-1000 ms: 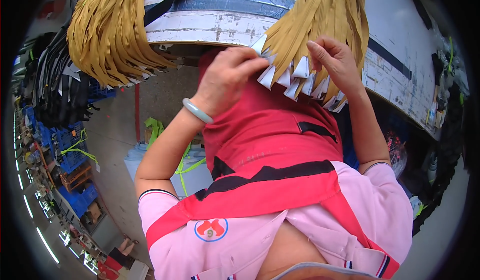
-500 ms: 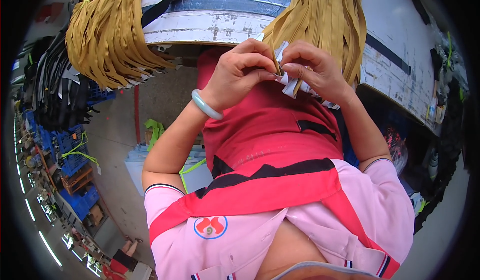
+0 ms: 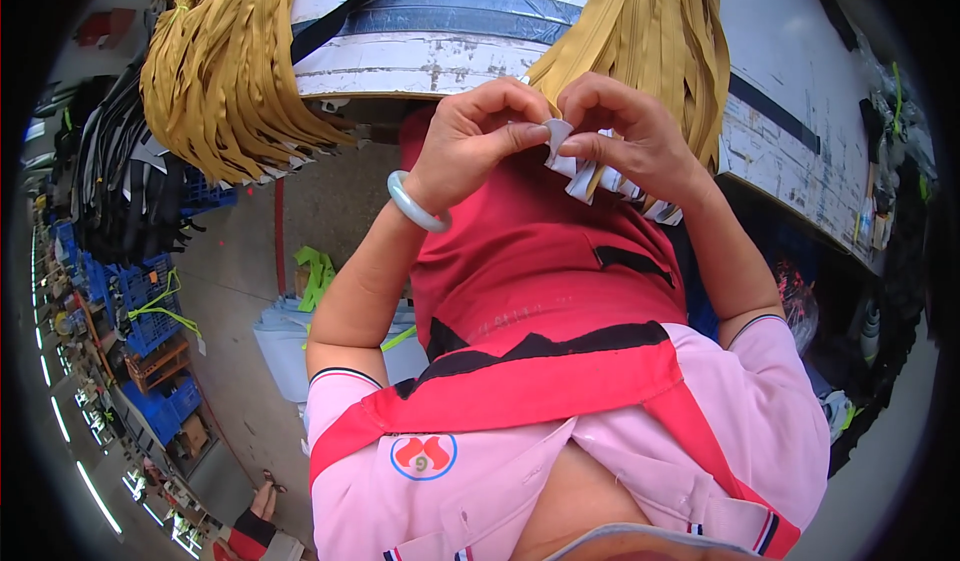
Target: Organize and arrange yellow straps on a workbench in a factory setting.
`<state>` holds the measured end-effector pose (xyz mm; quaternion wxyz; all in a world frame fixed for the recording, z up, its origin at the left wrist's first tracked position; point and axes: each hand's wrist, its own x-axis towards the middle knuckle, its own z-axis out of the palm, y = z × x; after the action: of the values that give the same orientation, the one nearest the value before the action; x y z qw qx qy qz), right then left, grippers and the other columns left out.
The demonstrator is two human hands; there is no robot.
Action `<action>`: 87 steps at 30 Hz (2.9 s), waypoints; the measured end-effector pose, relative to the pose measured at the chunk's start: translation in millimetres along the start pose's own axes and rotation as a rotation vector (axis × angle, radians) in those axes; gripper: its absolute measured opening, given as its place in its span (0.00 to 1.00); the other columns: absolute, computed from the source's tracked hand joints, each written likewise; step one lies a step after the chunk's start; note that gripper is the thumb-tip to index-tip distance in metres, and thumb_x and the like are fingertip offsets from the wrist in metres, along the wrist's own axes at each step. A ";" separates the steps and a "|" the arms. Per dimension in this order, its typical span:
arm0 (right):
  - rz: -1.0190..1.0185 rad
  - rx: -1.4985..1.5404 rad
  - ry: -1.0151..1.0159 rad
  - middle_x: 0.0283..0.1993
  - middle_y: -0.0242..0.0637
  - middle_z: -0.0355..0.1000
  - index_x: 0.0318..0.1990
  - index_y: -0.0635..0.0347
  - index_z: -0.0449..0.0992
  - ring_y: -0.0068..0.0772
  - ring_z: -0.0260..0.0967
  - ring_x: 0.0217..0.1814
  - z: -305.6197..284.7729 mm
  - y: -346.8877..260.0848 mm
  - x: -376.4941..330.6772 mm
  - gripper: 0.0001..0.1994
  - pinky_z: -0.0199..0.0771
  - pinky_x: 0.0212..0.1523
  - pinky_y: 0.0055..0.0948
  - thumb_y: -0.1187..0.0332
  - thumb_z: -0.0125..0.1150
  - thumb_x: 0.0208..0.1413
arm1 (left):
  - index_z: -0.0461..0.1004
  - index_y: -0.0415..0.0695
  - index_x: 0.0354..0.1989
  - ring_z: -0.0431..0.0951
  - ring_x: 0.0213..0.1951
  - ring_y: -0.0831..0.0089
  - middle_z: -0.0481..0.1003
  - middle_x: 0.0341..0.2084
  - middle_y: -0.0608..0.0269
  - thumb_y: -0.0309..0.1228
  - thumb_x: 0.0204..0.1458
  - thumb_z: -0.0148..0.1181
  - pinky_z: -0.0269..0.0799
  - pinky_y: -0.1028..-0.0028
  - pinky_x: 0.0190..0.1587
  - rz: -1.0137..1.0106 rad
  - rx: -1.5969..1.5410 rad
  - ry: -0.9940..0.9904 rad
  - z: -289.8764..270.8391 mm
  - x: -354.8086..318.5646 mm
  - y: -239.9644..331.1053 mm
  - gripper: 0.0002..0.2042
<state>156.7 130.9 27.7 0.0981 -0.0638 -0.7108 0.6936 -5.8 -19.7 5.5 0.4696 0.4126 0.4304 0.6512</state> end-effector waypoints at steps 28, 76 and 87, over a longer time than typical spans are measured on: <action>-0.123 -0.197 0.312 0.32 0.31 0.73 0.38 0.64 0.76 0.17 0.71 0.32 -1.3 23.8 6.0 0.03 0.74 0.35 0.20 0.74 0.62 0.59 | 0.77 0.35 0.39 0.75 0.30 0.80 0.73 0.29 0.65 0.21 0.55 0.62 0.73 0.81 0.36 0.021 0.405 0.054 -5.1 12.5 -9.4 0.05; 0.065 -0.179 0.299 0.38 0.31 0.75 0.45 0.64 0.77 0.20 0.72 0.39 -24.5 28.2 2.2 0.08 0.73 0.42 0.20 0.70 0.58 0.63 | 0.75 0.37 0.34 0.78 0.38 0.66 0.73 0.38 0.58 0.17 0.47 0.64 0.75 0.73 0.42 0.164 0.754 -0.135 -0.7 39.8 -31.2 0.07; 0.066 -0.385 0.033 0.41 0.31 0.68 0.43 0.64 0.74 0.20 0.68 0.40 -38.8 3.7 14.8 0.08 0.71 0.44 0.21 0.70 0.61 0.60 | 0.75 0.36 0.36 0.76 0.35 0.79 0.75 0.32 0.65 0.20 0.53 0.62 0.73 0.78 0.42 -0.018 0.062 -0.068 -7.2 46.9 -27.4 0.04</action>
<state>151.0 172.1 25.5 0.0728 -0.1161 -0.8261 0.5465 -15.9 29.5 -16.3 0.4768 0.4448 0.4378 0.6190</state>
